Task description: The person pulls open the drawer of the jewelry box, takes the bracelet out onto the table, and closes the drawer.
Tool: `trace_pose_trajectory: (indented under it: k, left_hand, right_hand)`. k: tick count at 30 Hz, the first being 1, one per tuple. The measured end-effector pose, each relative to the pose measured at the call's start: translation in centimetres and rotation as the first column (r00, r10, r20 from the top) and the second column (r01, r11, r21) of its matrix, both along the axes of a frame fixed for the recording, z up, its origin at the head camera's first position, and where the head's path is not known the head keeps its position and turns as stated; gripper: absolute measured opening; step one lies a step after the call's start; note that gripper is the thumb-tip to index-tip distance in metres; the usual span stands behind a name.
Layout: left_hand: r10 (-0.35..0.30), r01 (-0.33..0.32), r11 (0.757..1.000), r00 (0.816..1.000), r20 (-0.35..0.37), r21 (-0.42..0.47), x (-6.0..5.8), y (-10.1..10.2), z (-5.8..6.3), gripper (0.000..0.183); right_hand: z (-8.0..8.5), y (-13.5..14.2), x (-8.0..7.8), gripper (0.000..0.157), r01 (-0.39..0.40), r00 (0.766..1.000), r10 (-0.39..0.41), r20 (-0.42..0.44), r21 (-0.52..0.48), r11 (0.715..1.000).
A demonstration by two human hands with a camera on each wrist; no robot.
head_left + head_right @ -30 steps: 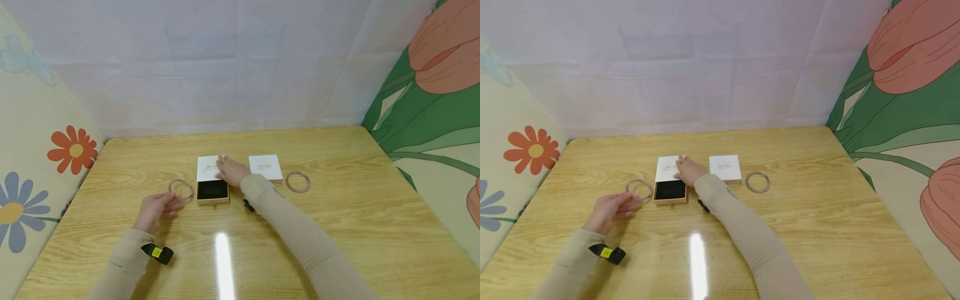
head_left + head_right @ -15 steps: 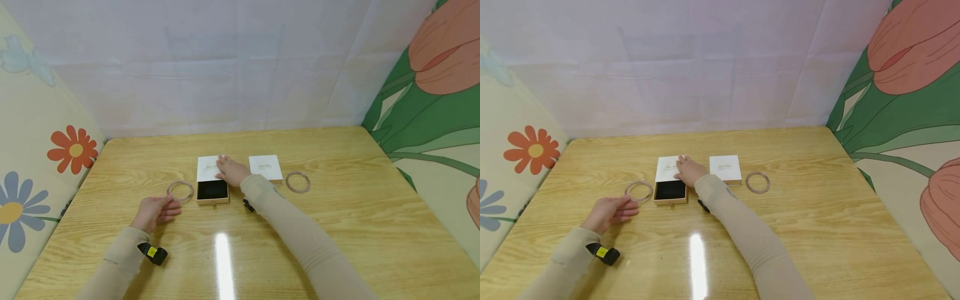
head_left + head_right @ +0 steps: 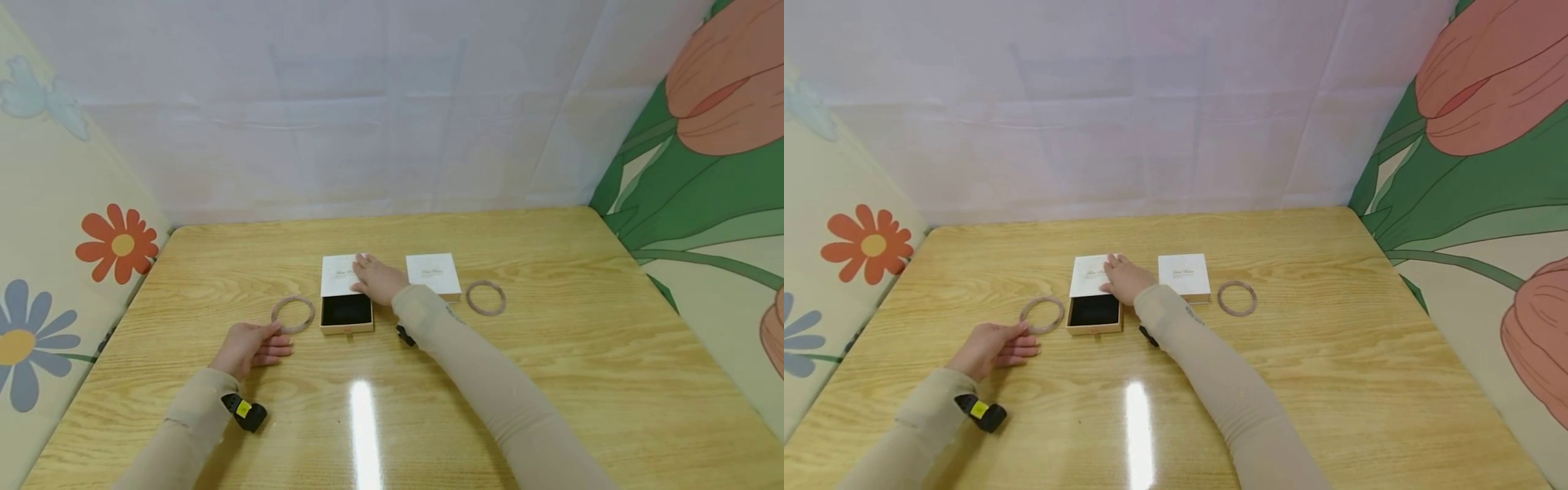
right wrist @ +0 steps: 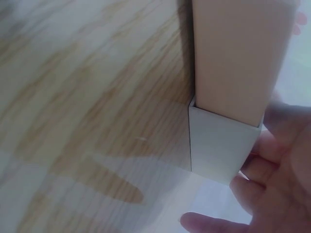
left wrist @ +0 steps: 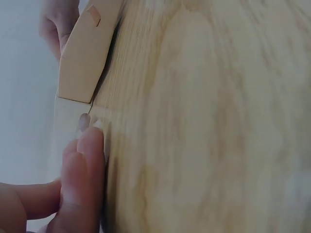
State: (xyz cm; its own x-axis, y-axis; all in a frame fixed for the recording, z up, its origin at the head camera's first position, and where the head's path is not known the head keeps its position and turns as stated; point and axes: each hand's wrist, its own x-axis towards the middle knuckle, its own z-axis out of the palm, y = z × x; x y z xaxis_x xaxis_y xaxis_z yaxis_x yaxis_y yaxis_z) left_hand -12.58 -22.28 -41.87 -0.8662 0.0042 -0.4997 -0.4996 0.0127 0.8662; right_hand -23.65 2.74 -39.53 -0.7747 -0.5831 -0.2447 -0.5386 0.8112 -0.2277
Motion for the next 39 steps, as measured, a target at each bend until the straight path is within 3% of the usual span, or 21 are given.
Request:
trace_pose_trajectory:
  k: [18, 24, 39]
  left_hand:
    - [-0.066, 0.073, 0.992, 0.995, 0.071, -0.098, -0.67, -0.73, 0.11, 0.034]
    - [-0.09, 0.098, 0.991, 0.993, 0.081, -0.094, -0.79, -0.93, 0.09, 0.034]
    - [-0.089, 0.091, 0.991, 0.996, 0.031, -0.097, -0.14, -0.54, 0.4, 0.032]
  right_hand:
    - [-0.04, -0.01, -0.15, 0.06, 0.002, 1.0, -0.002, 0.004, 0.014, 1.0]
    - [-0.04, 0.03, -0.09, 0.06, 0.0, 1.0, 0.0, 0.002, 0.004, 1.0]
    - [0.03, 0.06, 0.0, 0.059, -0.002, 1.0, 0.002, 0.008, -0.002, 1.0]
